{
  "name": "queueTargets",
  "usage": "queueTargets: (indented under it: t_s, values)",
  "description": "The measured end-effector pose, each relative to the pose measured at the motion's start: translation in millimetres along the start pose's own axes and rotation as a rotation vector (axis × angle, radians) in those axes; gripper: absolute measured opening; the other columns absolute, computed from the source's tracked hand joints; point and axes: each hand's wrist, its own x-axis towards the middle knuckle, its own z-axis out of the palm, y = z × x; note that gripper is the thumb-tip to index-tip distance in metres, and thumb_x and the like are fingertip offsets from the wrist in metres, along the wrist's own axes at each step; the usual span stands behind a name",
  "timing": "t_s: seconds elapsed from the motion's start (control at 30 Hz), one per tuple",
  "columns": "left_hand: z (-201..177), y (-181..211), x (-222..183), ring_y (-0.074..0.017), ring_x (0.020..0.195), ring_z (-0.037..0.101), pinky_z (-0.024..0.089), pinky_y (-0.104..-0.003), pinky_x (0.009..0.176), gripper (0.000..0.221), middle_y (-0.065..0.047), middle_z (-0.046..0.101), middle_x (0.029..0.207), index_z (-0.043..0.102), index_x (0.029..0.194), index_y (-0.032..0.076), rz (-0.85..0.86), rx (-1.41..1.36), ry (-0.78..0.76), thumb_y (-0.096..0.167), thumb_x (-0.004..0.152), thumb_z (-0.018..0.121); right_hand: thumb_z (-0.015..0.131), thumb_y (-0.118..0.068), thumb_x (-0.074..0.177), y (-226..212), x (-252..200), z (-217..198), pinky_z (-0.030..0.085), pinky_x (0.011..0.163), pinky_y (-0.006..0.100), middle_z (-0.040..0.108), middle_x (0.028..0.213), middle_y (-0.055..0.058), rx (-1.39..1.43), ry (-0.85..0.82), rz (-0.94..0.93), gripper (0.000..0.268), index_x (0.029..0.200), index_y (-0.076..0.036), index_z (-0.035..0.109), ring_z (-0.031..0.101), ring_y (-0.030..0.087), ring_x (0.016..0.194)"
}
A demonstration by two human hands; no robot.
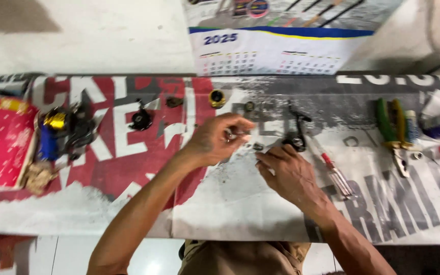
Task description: Disassembling and inspecting the internal components of a fishing reel using a screwdriver and manual manipulation.
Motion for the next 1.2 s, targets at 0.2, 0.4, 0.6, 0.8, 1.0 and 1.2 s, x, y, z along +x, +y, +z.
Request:
queueTargets:
  t_s: [0.2,0.4,0.6,0.8,1.0,1.2]
  values:
    - [-88.1,-34.1,-82.0,-0.0151,0.080,0.062,0.055,-0.023,0.062,0.028,-0.012,0.070,0.088,0.077,0.115,0.004,-0.170,0.032,0.170,-0.002,0.088,0.075,0.070,-0.033,0.089,-6.6,9.5,-9.9,0.062,0.076,0.040,0.072,0.092,-0.006,0.005,-0.176,0.107,0.019,0.106,-0.033,0.079,0.066,0.020,0.100]
    - [-99.0,-39.7,-107.7,-0.0251,0.075,0.069,0.059,-0.034,0.058,0.029,-0.018,0.071,0.090,0.075,0.116,0.002,-0.329,0.162,0.032,0.000,0.087,0.073,0.067,-0.037,0.094,-7.0,11.0,-10.9,0.062,0.076,0.041,0.072,0.094,-0.008,-0.007,-0.257,0.177,0.019,0.108,-0.036,0.078,0.068,0.020,0.103]
    - [-91.4,-46.9,-107.1,-0.0227,0.074,0.068,0.057,-0.033,0.056,0.037,-0.015,0.070,0.092,0.076,0.118,0.006,-0.314,0.281,-0.055,0.016,0.082,0.080,0.063,-0.041,0.096,-5.6,7.4,-8.6,0.063,0.078,0.038,0.070,0.096,-0.010,-0.049,-0.260,0.155,0.018,0.109,-0.039,0.075,0.068,0.017,0.108]
    - [-85.6,-50.8,-104.0,-0.0236,0.077,0.072,0.059,-0.033,0.060,0.025,-0.010,0.072,0.091,0.080,0.107,0.016,-0.336,0.422,-0.058,0.023,0.083,0.079,0.059,-0.039,0.100,-13.6,11.6,-17.9,0.063,0.077,0.039,0.076,0.097,-0.007,0.060,-0.203,0.151,0.021,0.114,-0.035,0.075,0.073,0.019,0.104]
    - [-80.9,-54.5,-108.0,-0.0254,0.073,0.073,0.060,-0.035,0.060,0.013,-0.010,0.070,0.086,0.075,0.097,0.015,-0.270,0.361,0.000,0.017,0.084,0.077,0.067,-0.026,0.097,-18.0,22.2,-20.8,0.062,0.072,0.038,0.075,0.088,0.000,0.209,0.025,-0.036,0.013,0.108,-0.026,0.075,0.075,0.025,0.092]
    - [-67.2,-38.5,-97.2,-0.0131,0.075,0.065,0.058,-0.026,0.063,0.021,-0.004,0.068,0.083,0.076,0.109,0.010,-0.270,0.000,0.160,0.011,0.089,0.077,0.077,-0.014,0.090,-14.9,32.0,5.0,0.064,0.066,0.035,0.078,0.085,0.003,0.468,0.108,-0.124,0.017,0.105,-0.020,0.077,0.076,0.026,0.082]
